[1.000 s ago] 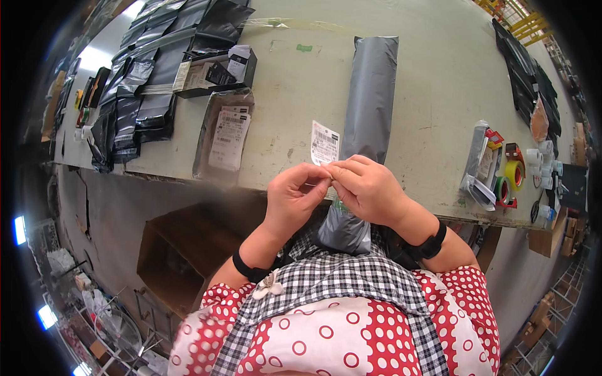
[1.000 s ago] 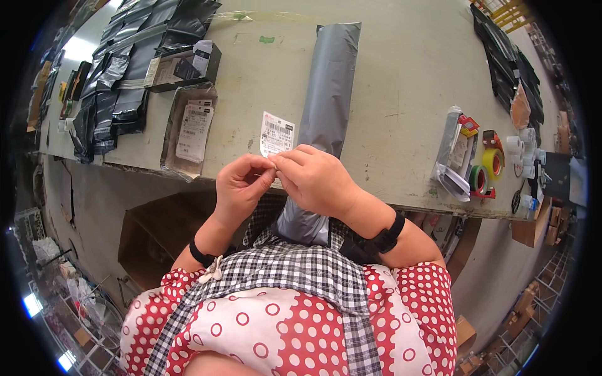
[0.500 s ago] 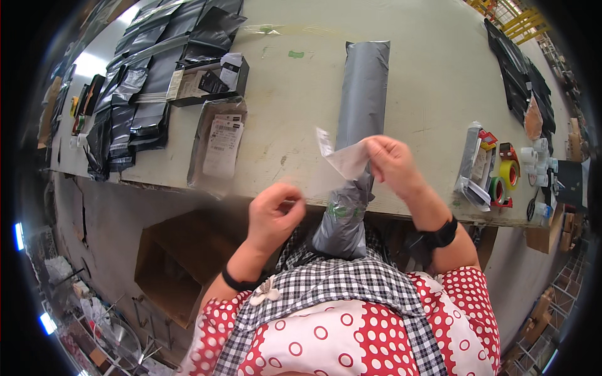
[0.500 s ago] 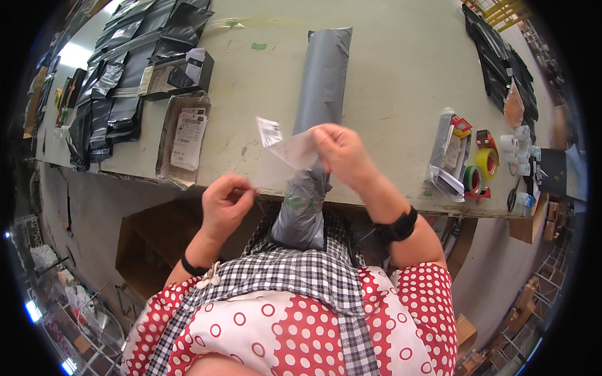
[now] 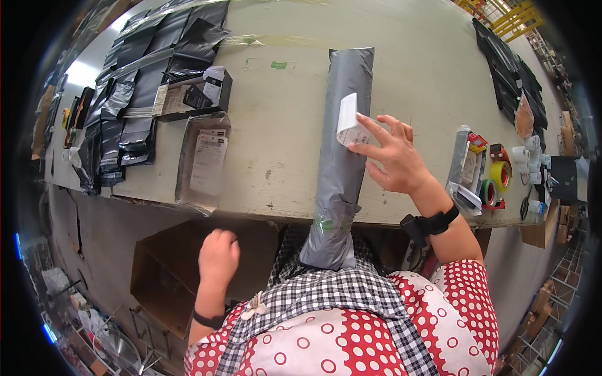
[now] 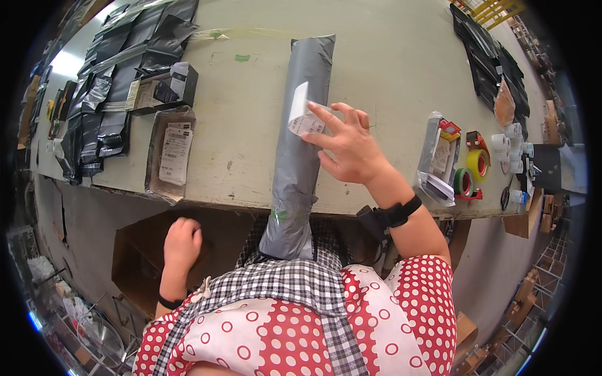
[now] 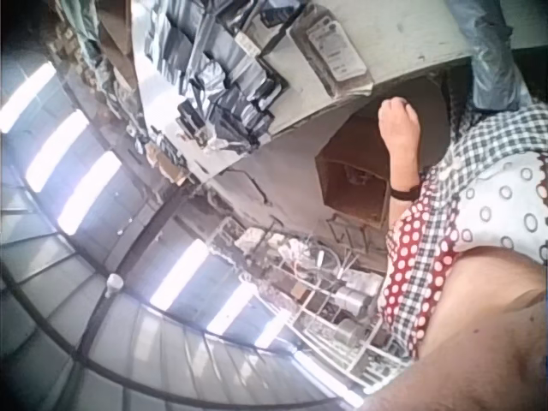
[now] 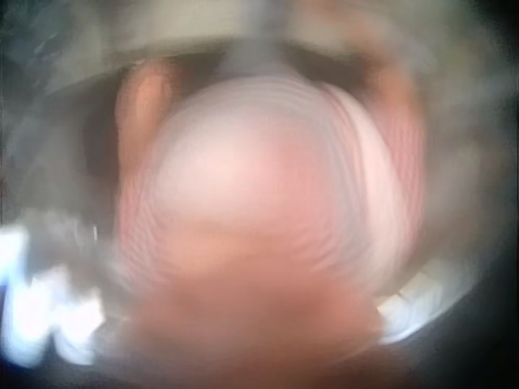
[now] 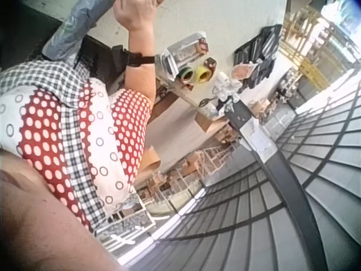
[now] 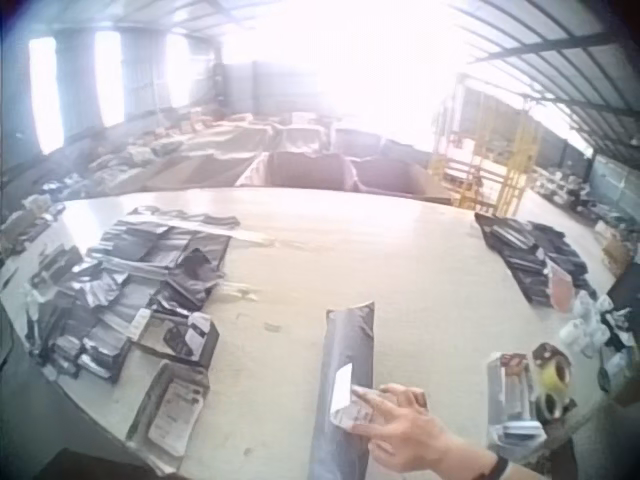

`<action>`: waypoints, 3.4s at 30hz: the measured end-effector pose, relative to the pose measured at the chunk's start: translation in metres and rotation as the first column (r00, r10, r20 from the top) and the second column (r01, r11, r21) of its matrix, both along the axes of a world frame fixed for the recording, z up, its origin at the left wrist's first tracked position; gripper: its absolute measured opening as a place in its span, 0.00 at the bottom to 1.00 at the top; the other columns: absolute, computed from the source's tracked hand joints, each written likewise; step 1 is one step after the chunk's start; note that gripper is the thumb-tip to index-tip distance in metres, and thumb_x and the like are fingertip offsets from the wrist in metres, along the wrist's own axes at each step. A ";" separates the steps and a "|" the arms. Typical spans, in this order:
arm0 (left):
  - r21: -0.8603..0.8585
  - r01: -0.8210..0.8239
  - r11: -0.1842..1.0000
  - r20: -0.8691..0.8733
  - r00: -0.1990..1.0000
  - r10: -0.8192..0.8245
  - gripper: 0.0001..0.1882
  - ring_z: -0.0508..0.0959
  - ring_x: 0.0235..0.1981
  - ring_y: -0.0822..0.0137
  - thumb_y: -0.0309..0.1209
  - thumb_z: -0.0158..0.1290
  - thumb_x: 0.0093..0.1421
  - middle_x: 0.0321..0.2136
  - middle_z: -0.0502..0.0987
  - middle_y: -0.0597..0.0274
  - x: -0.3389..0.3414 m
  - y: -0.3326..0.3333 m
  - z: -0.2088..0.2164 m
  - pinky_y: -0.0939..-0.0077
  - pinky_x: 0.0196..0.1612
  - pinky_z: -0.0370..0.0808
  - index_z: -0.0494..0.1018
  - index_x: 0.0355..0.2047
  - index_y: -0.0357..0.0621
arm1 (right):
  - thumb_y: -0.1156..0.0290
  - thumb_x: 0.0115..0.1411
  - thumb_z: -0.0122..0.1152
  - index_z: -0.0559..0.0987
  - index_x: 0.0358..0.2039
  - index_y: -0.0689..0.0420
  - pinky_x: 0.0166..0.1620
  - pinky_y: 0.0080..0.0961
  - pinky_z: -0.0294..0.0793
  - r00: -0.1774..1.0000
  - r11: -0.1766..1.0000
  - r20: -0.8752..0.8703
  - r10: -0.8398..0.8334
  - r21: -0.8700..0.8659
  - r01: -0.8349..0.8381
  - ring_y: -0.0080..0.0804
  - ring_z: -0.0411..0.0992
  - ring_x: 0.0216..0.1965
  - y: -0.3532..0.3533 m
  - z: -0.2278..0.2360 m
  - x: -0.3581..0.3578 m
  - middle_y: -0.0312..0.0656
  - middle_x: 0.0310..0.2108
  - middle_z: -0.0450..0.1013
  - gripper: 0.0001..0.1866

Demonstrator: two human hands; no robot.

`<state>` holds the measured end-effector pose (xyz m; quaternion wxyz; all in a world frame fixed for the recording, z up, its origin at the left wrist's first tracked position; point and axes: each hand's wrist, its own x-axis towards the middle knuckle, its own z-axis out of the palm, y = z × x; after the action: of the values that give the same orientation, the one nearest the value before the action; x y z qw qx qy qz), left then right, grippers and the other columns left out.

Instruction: The person packages a rolled mat by sliding it into a plastic bag, folding the ends, and applying tape with a dispenser. They then peel a label from a stack and press it onto the bag before placing the package into a large cardboard bin, repeating the process for a second mat.

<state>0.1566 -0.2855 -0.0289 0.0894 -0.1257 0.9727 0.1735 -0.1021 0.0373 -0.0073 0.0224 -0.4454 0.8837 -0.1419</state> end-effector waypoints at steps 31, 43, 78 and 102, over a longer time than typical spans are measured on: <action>0.963 -0.251 0.096 0.266 0.850 -0.454 0.53 0.62 0.61 0.60 0.45 0.69 0.43 0.58 0.63 0.50 -0.049 0.123 -0.101 0.66 0.63 0.57 0.53 0.61 0.34 | 0.57 0.51 0.64 0.63 0.62 0.44 0.63 0.63 0.42 0.914 0.922 0.150 -0.378 0.145 0.358 0.64 0.30 0.67 -0.080 -0.034 0.008 0.55 0.69 0.32 0.37; 0.870 -0.248 0.427 0.421 0.823 -0.381 0.41 0.77 0.35 0.68 0.39 0.68 0.47 0.38 0.77 0.57 -0.233 0.119 -0.061 0.74 0.37 0.75 0.61 0.57 0.37 | 0.46 0.61 0.54 0.71 0.48 0.55 0.34 0.25 0.75 -0.156 0.433 0.987 0.036 0.126 0.892 0.27 0.73 0.31 0.003 -0.076 0.047 0.38 0.39 0.72 0.26; -0.273 0.924 0.268 -0.131 0.240 -0.962 0.53 0.50 0.65 0.43 0.35 0.65 0.37 0.62 0.53 0.43 -0.173 0.353 -0.072 0.49 0.66 0.49 0.52 0.63 0.40 | 0.60 0.46 0.68 0.67 0.56 0.58 0.56 0.38 0.66 -0.751 -0.571 0.446 -0.487 0.488 0.660 0.51 0.64 0.56 0.332 -0.261 0.435 0.54 0.56 0.64 0.37; -0.306 0.920 0.244 -0.054 0.239 -0.970 0.52 0.52 0.63 0.37 0.36 0.63 0.33 0.61 0.54 0.42 -0.182 0.347 -0.074 0.41 0.63 0.52 0.53 0.61 0.40 | 0.64 0.42 0.70 0.66 0.53 0.59 0.49 0.37 0.72 -0.586 -0.351 0.494 -0.642 0.490 0.798 0.50 0.74 0.43 0.460 -0.287 0.408 0.54 0.43 0.73 0.37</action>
<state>-0.0250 0.0613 -0.1026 0.0484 0.5020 0.8635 -0.0069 0.3062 0.4970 -0.2939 0.1638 0.5718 0.7300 -0.3365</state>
